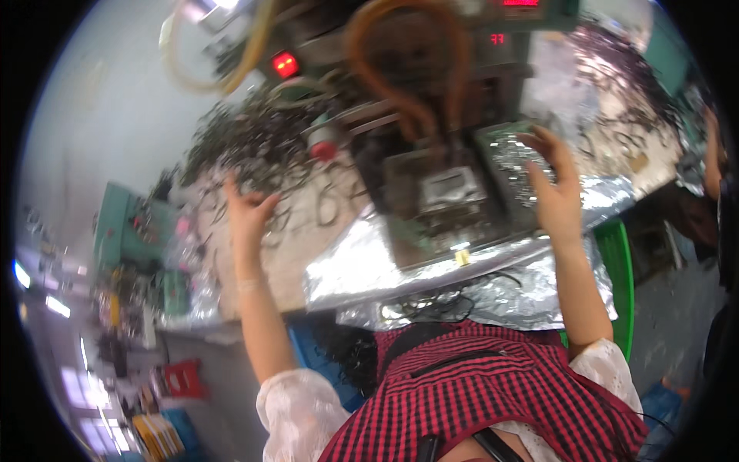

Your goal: The person repeatedly picks up spectacle frames and small metal components, places them into a press machine, and removes the assembled units. The person handles the frames and components by hand, moving them between a pile on the table and the machine, then placing finished units into a green basket.

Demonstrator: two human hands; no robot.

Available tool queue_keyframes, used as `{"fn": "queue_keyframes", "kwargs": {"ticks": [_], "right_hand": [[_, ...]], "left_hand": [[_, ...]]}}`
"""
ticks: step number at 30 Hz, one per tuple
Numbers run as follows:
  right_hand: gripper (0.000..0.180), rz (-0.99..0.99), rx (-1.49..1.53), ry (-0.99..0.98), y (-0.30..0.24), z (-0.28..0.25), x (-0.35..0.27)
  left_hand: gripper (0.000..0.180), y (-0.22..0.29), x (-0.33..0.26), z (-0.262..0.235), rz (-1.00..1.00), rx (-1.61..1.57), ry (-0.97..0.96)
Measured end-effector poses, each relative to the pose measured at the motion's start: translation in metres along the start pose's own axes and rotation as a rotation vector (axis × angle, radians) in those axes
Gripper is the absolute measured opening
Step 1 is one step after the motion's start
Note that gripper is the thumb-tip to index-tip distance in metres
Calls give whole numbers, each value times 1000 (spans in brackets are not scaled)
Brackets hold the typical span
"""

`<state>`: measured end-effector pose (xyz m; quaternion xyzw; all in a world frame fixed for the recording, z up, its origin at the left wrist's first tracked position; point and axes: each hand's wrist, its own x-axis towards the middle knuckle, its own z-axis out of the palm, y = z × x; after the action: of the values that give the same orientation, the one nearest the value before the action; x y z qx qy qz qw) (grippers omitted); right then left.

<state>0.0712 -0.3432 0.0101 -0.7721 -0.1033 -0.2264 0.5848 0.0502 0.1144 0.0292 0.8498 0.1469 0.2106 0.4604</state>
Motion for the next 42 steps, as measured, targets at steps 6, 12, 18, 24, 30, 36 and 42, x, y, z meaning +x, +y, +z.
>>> {"fn": "queue_keyframes", "kwargs": {"ticks": [6,12,18,24,30,36,42], "right_hand": [[38,147,198,1,42,-19,-13],[34,173,161,-30,42,-13,-9],[29,171,134,-4,64,-28,-20],[26,171,79,32,61,-51,-27],[19,128,-153,103,62,-67,-38],[18,98,-273,130,60,-66,-37],[17,107,-184,90,60,-60,-36]], "left_hand": [[108,-15,6,-4,-173,-542,-111],[83,-30,14,-23,-316,-686,-95],[12,-28,29,-12,-313,-593,-96],[14,-2,26,1,-369,-877,-168],[16,5,39,-3,-382,-577,-221],[13,7,53,-5,-294,-558,-180],[12,-12,59,-10,-282,-602,-107]]}}
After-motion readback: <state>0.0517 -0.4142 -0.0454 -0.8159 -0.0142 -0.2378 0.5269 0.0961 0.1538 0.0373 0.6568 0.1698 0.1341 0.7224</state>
